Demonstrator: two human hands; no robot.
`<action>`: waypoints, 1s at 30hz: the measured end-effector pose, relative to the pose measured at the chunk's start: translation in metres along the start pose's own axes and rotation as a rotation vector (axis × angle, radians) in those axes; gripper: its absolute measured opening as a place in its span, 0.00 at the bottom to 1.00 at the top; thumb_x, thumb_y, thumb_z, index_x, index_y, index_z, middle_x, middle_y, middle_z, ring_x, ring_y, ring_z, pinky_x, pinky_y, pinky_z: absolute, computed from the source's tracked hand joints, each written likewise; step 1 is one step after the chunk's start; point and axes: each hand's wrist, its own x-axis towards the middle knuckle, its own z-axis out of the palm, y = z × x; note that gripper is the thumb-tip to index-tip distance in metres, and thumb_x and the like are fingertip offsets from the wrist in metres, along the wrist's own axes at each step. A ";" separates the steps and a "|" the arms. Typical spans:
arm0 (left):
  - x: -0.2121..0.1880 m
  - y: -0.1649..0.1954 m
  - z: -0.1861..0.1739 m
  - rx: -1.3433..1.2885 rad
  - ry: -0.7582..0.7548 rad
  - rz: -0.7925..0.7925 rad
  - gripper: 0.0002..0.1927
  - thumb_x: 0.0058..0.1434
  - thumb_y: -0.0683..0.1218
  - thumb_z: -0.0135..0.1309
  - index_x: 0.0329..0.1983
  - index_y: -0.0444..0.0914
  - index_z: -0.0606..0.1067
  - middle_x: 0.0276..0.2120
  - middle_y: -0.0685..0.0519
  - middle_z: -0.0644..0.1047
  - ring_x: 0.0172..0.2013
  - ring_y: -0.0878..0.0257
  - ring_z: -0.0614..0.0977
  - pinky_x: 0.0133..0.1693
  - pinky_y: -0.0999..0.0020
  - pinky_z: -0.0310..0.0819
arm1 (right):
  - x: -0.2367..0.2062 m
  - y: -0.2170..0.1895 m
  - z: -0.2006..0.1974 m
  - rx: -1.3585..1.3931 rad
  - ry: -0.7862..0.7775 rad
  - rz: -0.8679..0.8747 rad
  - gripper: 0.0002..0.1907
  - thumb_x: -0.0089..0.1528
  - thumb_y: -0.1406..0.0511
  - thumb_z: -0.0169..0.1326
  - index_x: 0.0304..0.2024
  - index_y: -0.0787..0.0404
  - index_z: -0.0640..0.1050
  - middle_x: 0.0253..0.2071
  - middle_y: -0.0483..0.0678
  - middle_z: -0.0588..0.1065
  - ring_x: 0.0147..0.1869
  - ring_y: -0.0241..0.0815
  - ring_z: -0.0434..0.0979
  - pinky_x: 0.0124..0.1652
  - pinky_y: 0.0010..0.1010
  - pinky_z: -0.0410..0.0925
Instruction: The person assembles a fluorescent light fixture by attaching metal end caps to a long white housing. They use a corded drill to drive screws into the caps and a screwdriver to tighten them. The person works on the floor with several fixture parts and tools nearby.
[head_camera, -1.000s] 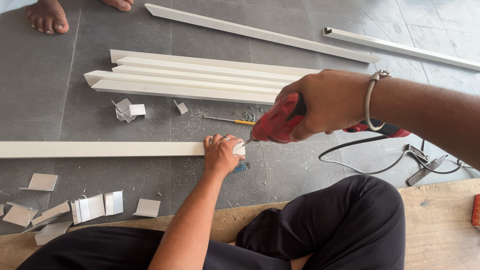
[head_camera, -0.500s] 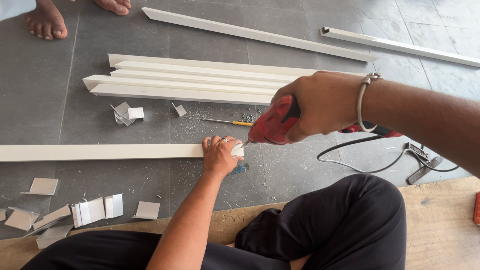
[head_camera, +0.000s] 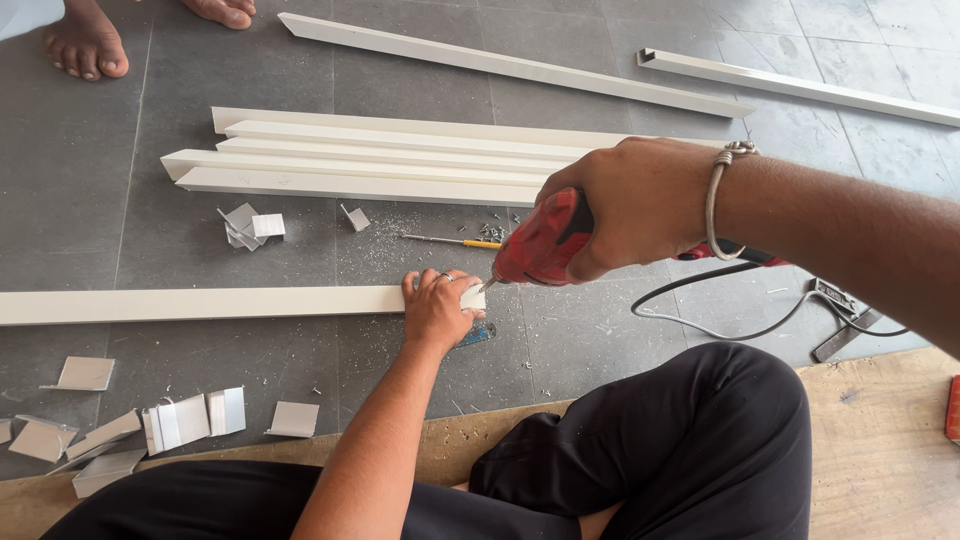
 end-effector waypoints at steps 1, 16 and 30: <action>0.000 0.000 0.000 -0.003 0.007 0.006 0.26 0.51 0.55 0.70 0.55 0.54 0.79 0.53 0.65 0.78 0.56 0.64 0.72 0.68 0.53 0.45 | 0.000 0.001 0.000 -0.006 -0.032 0.027 0.36 0.48 0.49 0.68 0.59 0.41 0.78 0.40 0.45 0.84 0.43 0.43 0.86 0.49 0.36 0.76; 0.001 0.000 0.001 0.000 -0.007 -0.009 0.27 0.51 0.56 0.70 0.55 0.53 0.79 0.53 0.64 0.78 0.56 0.63 0.71 0.67 0.53 0.45 | 0.000 -0.003 -0.001 -0.043 -0.016 0.008 0.36 0.47 0.50 0.67 0.59 0.39 0.77 0.46 0.43 0.83 0.51 0.44 0.84 0.53 0.37 0.74; 0.000 0.000 0.002 0.000 0.025 0.002 0.26 0.50 0.54 0.71 0.54 0.53 0.80 0.53 0.65 0.79 0.56 0.63 0.73 0.67 0.53 0.46 | -0.001 -0.002 0.001 -0.056 -0.024 0.005 0.35 0.47 0.50 0.67 0.58 0.39 0.78 0.45 0.43 0.83 0.49 0.45 0.84 0.53 0.38 0.74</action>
